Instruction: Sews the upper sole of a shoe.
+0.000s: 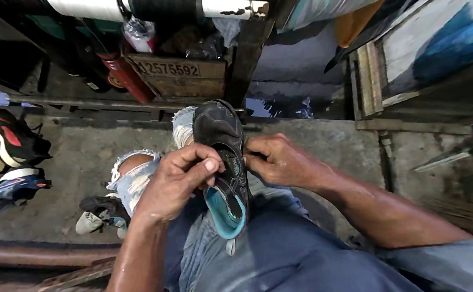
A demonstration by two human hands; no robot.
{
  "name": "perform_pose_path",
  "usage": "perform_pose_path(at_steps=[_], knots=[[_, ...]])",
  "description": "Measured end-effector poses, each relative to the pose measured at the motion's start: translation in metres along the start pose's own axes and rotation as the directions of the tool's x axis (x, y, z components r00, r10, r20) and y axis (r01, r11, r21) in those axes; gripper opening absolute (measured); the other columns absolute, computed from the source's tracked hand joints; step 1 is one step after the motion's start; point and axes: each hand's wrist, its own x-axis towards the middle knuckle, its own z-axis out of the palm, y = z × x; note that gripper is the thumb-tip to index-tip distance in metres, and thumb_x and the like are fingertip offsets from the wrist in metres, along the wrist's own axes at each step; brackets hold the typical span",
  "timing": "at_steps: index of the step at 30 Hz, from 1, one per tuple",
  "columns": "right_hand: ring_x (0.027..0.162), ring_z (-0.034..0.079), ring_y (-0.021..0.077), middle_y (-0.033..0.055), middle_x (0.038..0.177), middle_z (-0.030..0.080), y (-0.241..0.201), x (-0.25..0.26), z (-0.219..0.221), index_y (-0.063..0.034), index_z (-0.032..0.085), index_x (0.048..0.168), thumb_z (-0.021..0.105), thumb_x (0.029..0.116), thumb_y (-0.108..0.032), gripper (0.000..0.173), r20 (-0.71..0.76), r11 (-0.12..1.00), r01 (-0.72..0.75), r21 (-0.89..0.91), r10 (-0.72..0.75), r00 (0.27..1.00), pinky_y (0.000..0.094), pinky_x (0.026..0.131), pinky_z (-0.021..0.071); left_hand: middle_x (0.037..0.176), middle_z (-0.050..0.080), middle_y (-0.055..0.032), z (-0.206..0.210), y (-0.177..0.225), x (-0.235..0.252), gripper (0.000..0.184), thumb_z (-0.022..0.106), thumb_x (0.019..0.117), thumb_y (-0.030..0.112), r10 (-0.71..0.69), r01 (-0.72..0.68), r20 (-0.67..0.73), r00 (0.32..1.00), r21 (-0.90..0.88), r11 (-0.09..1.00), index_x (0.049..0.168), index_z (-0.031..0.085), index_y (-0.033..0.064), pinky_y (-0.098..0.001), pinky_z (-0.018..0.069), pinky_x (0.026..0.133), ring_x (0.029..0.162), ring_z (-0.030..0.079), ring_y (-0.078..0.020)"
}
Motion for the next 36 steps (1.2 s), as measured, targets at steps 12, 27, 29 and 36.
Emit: perform_pose_path(at_steps=[12, 27, 29, 36], knots=[[0.059, 0.054, 0.0055, -0.0034, 0.068, 0.057, 0.002, -0.002, 0.004, -0.0108, 0.063, 0.079, 0.059, 0.0932, -0.012, 0.015, -0.014, 1.000, -0.015, 0.006, 0.015, 1.000, 0.0259, 0.051, 0.0456, 0.098, 0.071, 0.0038, 0.031, -0.008, 0.010, 0.015, 0.065, 0.0981, 0.014, 0.048, 0.133, -0.205, 0.978, 0.777, 0.616, 0.110, 0.074, 0.0154, -0.0276, 0.0574, 0.079, 0.087, 0.067, -0.0041], [0.061, 0.061, 0.0110, -0.0008, 0.069, 0.061, 0.012, -0.017, 0.017, -0.0109, 0.065, 0.091, 0.053, 0.1007, -0.012, 0.016, 0.008, 0.961, -0.264, 0.079, 0.265, 0.964, 0.0351, 0.055, 0.0525, 0.091, 0.072, 0.0022, 0.042, -0.014, 0.027, 0.020, 0.066, 0.0973, 0.014, -0.147, 0.234, -0.183, 0.972, 0.791, 0.566, 0.116, 0.070, 0.0156, -0.0375, 0.0590, 0.070, 0.074, 0.067, -0.0095], [0.056, 0.058, 0.0101, -0.0022, 0.065, 0.060, 0.020, -0.023, 0.023, -0.0118, 0.068, 0.091, 0.053, 0.1007, -0.016, 0.018, -0.110, 0.974, -0.221, 0.055, 0.226, 0.968, 0.0347, 0.051, 0.0494, 0.091, 0.072, 0.0018, 0.044, -0.016, 0.028, 0.020, 0.066, 0.0976, 0.015, -0.133, 0.243, -0.203, 0.970, 0.784, 0.571, 0.117, 0.070, 0.0152, -0.0373, 0.0593, 0.072, 0.075, 0.068, -0.0097], [0.067, 0.061, 0.0093, 0.0036, 0.081, 0.067, 0.055, -0.031, 0.006, -0.0051, 0.071, 0.107, 0.051, 0.1074, -0.022, 0.026, -0.341, 0.964, -0.263, 0.036, 0.259, 0.904, 0.0313, 0.064, 0.0530, 0.100, 0.073, -0.0031, 0.051, -0.024, 0.026, 0.024, 0.066, 0.0975, 0.013, -0.074, 0.195, -0.184, 0.980, 0.832, 0.518, 0.121, 0.069, 0.0118, -0.0410, 0.0608, 0.079, 0.084, 0.071, -0.0143]])
